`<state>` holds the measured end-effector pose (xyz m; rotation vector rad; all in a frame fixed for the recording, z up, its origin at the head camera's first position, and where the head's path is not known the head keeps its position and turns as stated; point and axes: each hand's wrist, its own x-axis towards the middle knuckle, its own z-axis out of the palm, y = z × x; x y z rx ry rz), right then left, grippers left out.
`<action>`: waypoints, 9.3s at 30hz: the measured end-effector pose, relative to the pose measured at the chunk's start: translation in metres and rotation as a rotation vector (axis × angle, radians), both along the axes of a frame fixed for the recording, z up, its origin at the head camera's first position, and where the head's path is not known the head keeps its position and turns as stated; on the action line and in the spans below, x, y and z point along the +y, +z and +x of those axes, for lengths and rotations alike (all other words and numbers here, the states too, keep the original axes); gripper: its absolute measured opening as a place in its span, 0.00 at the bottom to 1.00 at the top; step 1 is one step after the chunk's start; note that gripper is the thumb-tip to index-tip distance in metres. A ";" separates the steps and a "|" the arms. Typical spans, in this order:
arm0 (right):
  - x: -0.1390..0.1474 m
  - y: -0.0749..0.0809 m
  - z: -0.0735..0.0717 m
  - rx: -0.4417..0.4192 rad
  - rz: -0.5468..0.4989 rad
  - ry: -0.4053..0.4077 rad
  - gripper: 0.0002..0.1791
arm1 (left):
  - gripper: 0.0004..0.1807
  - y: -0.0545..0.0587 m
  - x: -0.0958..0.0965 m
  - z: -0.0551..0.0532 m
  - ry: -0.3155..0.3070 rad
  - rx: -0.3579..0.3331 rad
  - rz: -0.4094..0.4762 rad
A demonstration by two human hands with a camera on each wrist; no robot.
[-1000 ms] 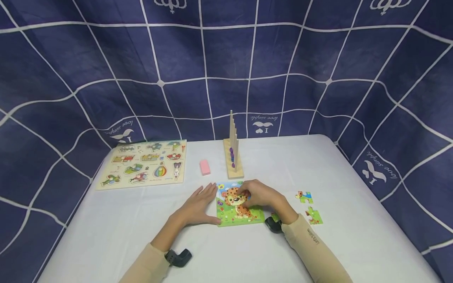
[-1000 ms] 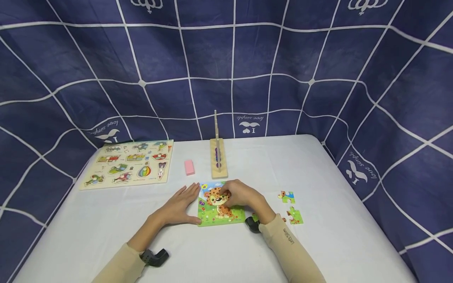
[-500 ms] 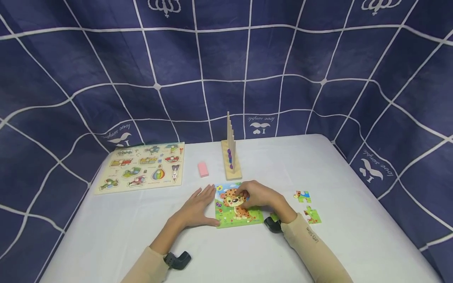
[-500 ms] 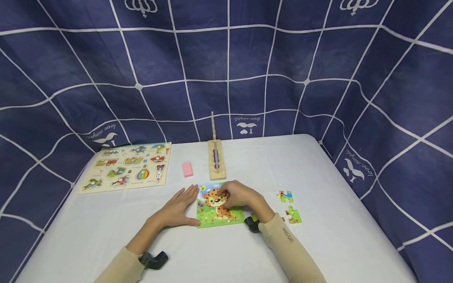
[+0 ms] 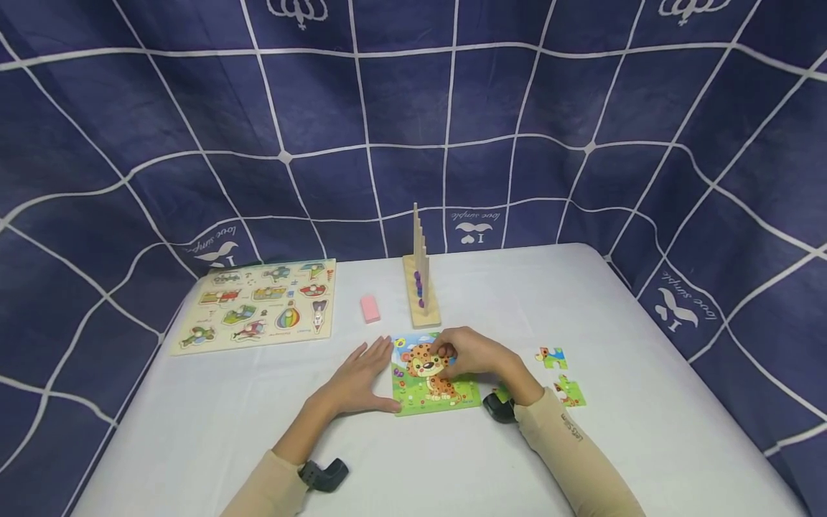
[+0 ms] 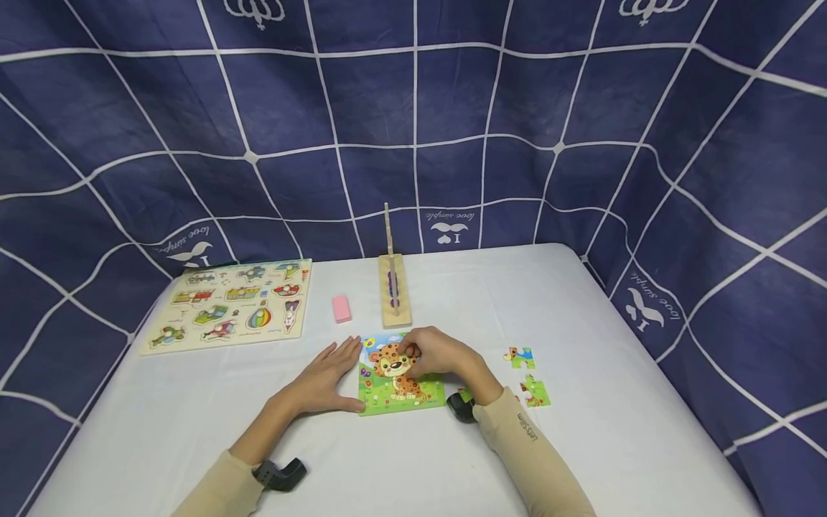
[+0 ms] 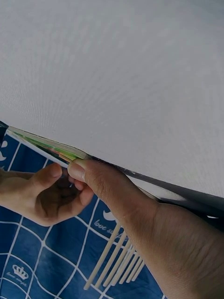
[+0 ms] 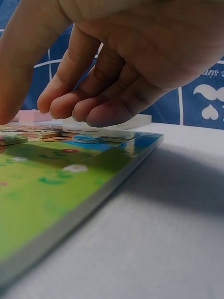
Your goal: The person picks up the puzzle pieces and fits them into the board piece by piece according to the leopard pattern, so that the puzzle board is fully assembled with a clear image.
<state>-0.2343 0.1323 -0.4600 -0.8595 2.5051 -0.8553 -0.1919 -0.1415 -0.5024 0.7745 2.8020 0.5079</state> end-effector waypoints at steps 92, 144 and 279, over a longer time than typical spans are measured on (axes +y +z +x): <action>0.197 -0.002 0.025 0.055 0.152 -0.417 0.30 | 0.70 0.002 0.000 0.001 0.008 -0.006 0.003; 0.208 -0.001 0.036 -0.090 0.062 -0.461 0.26 | 0.69 0.001 0.005 0.002 -0.019 -0.007 -0.008; 0.031 0.003 0.006 0.013 0.094 -0.104 0.19 | 0.69 0.001 -0.002 -0.002 -0.033 0.015 -0.001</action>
